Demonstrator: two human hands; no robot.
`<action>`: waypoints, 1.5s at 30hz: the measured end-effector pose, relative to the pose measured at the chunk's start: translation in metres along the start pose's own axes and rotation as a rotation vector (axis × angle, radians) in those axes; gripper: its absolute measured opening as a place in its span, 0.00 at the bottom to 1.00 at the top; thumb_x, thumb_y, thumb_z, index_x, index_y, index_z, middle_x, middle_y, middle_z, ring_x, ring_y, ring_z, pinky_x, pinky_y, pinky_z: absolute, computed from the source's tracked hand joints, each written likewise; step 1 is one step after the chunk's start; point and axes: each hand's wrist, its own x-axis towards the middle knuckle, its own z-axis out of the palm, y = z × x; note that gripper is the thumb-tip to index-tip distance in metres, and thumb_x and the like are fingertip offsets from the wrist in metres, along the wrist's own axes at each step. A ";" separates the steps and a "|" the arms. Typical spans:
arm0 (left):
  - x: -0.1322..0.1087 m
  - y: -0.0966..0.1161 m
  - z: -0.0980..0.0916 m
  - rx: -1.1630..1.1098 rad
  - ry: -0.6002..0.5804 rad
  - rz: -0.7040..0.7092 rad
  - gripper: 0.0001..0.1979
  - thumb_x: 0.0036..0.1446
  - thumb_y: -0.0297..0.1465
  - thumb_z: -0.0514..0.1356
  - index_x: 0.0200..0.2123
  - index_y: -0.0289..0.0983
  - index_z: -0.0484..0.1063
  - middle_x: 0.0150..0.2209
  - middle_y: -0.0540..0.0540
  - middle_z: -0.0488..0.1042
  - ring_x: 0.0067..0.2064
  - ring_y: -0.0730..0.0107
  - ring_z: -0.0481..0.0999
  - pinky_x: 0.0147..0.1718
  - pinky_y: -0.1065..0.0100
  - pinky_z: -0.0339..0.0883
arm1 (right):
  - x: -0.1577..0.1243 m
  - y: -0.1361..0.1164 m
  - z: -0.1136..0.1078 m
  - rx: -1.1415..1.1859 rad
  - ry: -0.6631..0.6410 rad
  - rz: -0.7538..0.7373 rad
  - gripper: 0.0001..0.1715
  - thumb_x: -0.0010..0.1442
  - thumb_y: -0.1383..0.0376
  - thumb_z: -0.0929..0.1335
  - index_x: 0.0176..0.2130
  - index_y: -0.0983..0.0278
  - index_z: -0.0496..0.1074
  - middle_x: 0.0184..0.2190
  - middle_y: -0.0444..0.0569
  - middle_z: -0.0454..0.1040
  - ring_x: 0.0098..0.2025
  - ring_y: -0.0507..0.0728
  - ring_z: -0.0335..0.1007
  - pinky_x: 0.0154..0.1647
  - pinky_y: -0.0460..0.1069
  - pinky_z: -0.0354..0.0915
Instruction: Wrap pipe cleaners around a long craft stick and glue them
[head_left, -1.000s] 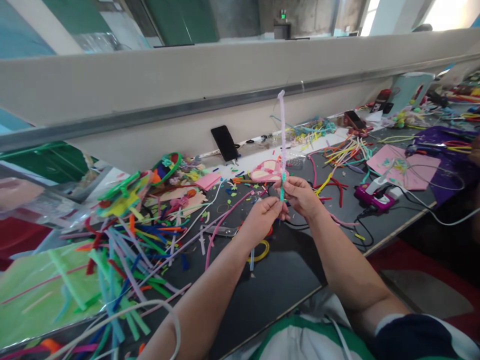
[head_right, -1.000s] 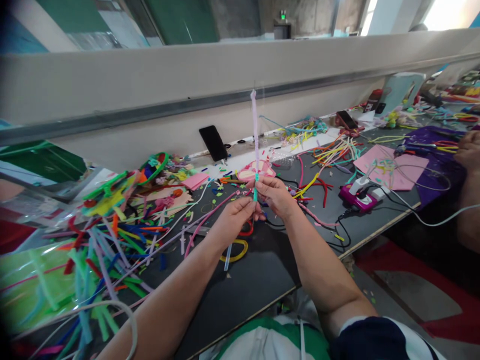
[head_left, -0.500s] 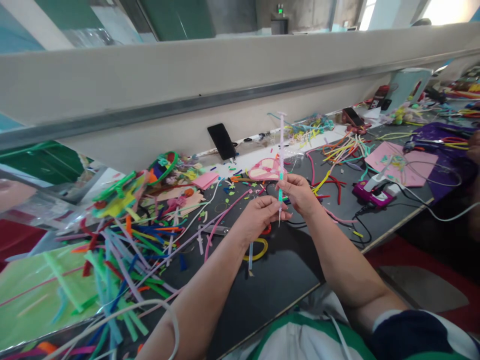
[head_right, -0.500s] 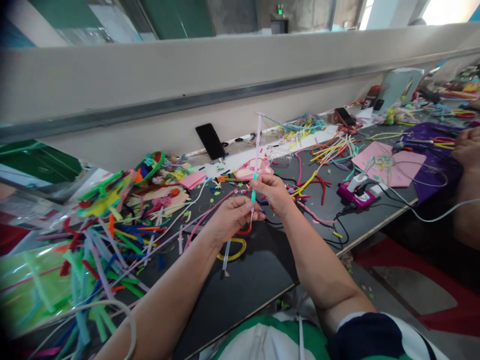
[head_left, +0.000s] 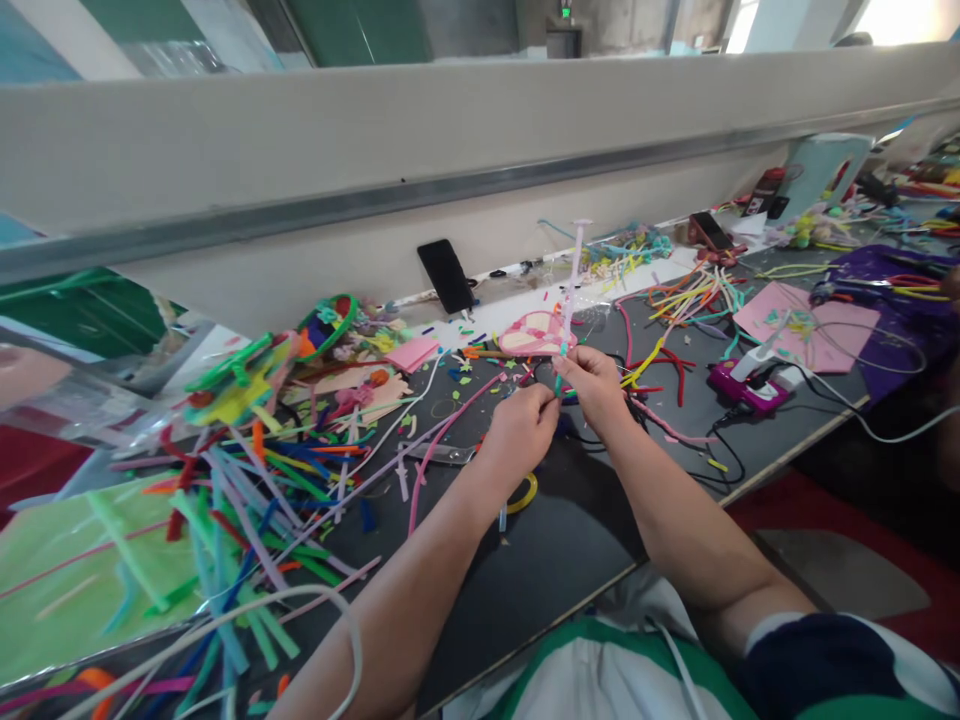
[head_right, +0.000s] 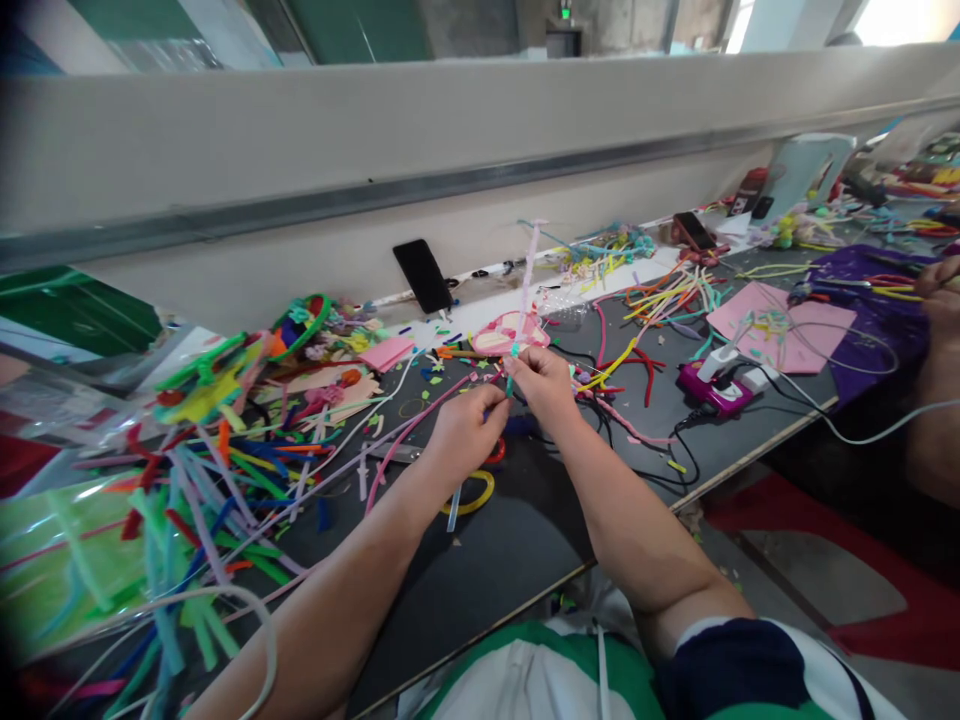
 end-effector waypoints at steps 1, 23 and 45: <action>0.000 0.000 0.001 0.038 0.000 0.012 0.09 0.59 0.30 0.52 0.27 0.37 0.67 0.26 0.47 0.70 0.31 0.68 0.69 0.33 0.68 0.58 | -0.001 0.000 0.001 -0.010 0.011 -0.009 0.19 0.51 0.57 0.69 0.18 0.64 0.61 0.17 0.39 0.53 0.22 0.49 0.48 0.25 0.46 0.49; 0.014 -0.013 -0.031 -1.101 0.021 -0.322 0.19 0.48 0.37 0.66 0.43 0.36 0.75 0.39 0.45 0.77 0.39 0.67 0.74 0.42 0.65 0.67 | -0.004 -0.006 0.000 -0.005 -0.380 -0.093 0.21 0.55 0.54 0.69 0.21 0.65 0.63 0.19 0.40 0.56 0.23 0.48 0.50 0.24 0.45 0.49; 0.007 0.003 -0.006 -1.300 0.160 -0.385 0.11 0.48 0.33 0.65 0.34 0.35 0.70 0.28 0.50 0.74 0.28 0.72 0.75 0.33 0.68 0.70 | 0.005 -0.014 -0.003 0.738 -0.079 0.118 0.08 0.52 0.62 0.71 0.33 0.63 0.75 0.28 0.44 0.72 0.26 0.49 0.63 0.30 0.47 0.62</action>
